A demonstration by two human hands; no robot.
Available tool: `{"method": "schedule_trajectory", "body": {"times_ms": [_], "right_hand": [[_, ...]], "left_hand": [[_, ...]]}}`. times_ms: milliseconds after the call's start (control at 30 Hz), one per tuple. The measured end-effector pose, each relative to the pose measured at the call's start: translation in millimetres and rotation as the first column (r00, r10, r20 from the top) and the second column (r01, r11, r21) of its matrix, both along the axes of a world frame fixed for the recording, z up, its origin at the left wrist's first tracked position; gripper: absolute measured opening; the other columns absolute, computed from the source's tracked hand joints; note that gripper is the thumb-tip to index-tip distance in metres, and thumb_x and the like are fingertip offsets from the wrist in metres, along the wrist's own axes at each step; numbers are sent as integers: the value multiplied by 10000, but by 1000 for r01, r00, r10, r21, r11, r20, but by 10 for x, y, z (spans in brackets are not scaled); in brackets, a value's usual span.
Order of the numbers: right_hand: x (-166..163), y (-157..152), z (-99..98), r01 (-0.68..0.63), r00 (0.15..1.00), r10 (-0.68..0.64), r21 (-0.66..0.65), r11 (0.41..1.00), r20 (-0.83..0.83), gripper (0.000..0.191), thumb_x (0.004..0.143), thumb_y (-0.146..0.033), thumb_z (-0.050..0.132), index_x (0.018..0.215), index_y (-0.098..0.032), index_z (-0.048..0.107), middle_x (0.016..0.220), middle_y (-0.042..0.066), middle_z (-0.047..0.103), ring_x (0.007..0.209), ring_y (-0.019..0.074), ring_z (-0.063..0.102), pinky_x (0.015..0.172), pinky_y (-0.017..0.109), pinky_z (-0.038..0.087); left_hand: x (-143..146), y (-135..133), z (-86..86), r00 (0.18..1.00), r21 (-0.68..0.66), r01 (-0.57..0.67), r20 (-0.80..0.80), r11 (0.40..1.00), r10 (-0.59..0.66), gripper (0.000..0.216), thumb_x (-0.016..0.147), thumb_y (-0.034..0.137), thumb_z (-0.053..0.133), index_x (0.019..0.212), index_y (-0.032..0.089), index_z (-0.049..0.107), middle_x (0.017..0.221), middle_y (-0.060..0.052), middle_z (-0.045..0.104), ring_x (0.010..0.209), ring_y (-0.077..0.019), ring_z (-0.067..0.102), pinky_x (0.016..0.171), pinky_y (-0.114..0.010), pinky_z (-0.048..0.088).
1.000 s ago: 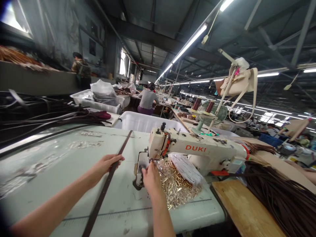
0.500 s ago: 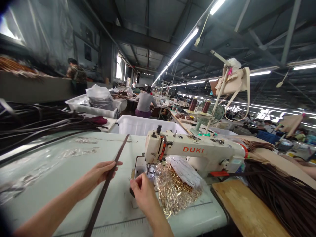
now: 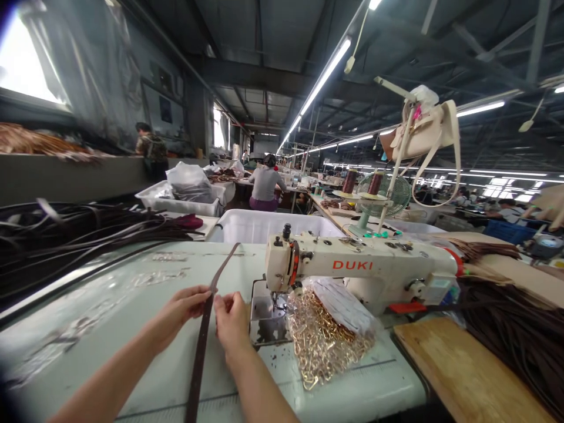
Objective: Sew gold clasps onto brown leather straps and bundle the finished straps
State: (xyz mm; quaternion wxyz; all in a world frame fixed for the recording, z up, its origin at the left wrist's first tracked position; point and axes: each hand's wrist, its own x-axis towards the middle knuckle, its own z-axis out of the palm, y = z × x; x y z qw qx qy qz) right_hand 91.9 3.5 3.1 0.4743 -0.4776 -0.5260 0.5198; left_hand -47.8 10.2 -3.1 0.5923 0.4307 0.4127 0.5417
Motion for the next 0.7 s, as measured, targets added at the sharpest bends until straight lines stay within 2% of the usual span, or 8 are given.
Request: {"method": "schedule_trajectory", "body": {"times_ms": [133, 267, 400, 467, 533, 600, 633, 700], "right_hand": [[10, 18, 10, 37, 940, -141, 317, 948, 309, 221, 834, -377, 581, 804, -174, 501, 733, 9, 583, 676, 138, 529, 645, 262, 418], [176, -78, 187, -31, 894, -139, 368, 929, 425, 187, 886, -332, 508, 803, -165, 502, 760, 29, 603, 695, 144, 535, 656, 266, 406], [602, -368, 355, -295, 809, -1, 408, 864, 588, 252, 865, -364, 562, 1011, -162, 525, 871, 28, 582, 745, 143, 533, 663, 249, 430], [826, -515, 354, -495, 695, 43, 434, 753, 718, 408, 825, -272, 601, 1202, -187, 470, 976, 35, 563, 795, 142, 540, 695, 239, 452], [1005, -608, 293, -659, 595, -3, 489, 572, 804, 479, 821, -171, 554, 1278, -250, 434, 1053, 29, 552, 857, 133, 550, 719, 218, 459], [1144, -637, 214, -705, 597, -116, 588, 396, 794, 380, 860, -162, 500, 1221, -280, 489, 1024, 9, 572, 874, 123, 557, 721, 201, 457], [1209, -634, 187, -688, 628, -166, 642, 339, 760, 312, 884, -187, 487, 1182, -274, 516, 982, 2, 587, 853, 119, 562, 707, 195, 458], [1349, -615, 187, -628, 681, -229, 715, 308, 696, 254, 908, -232, 473, 1154, -237, 537, 933, 8, 611, 820, 122, 572, 681, 198, 467]], "left_hand": [[2, -21, 25, 995, -61, 35, 100, 998, -29, 254, 722, 327, 750, 837, 154, 603, 721, 11, 553, 627, -87, 477, 551, -181, 369], [-20, -19, 37, 981, -106, 104, 172, 989, -85, 201, 736, 272, 756, 792, 147, 609, 722, 0, 571, 646, -94, 534, 567, -177, 443], [-21, -22, 28, 970, -137, 122, 227, 983, -88, 132, 747, 185, 746, 827, 126, 658, 796, -29, 619, 680, -102, 583, 630, -192, 525], [42, -59, 34, 967, -155, 127, 240, 980, -87, 107, 760, 122, 716, 857, 104, 675, 819, -50, 634, 669, -100, 594, 621, -190, 541], [174, -127, 65, 957, -186, 148, 274, 971, -93, 101, 771, 75, 683, 872, 77, 681, 822, -73, 642, 640, -97, 593, 589, -184, 543], [371, -208, 122, 943, -228, 159, 324, 960, -79, 116, 763, 51, 677, 877, 68, 684, 845, -88, 652, 647, -102, 601, 588, -182, 546], [485, -241, 155, 937, -242, 164, 342, 956, -74, 130, 758, 53, 682, 886, 74, 685, 873, -93, 658, 683, -116, 616, 621, -193, 556], [721, -267, 196, 949, -205, 170, 298, 964, -104, 155, 788, 131, 682, 941, 102, 685, 984, -105, 662, 850, -167, 643, 770, -244, 566]]}}
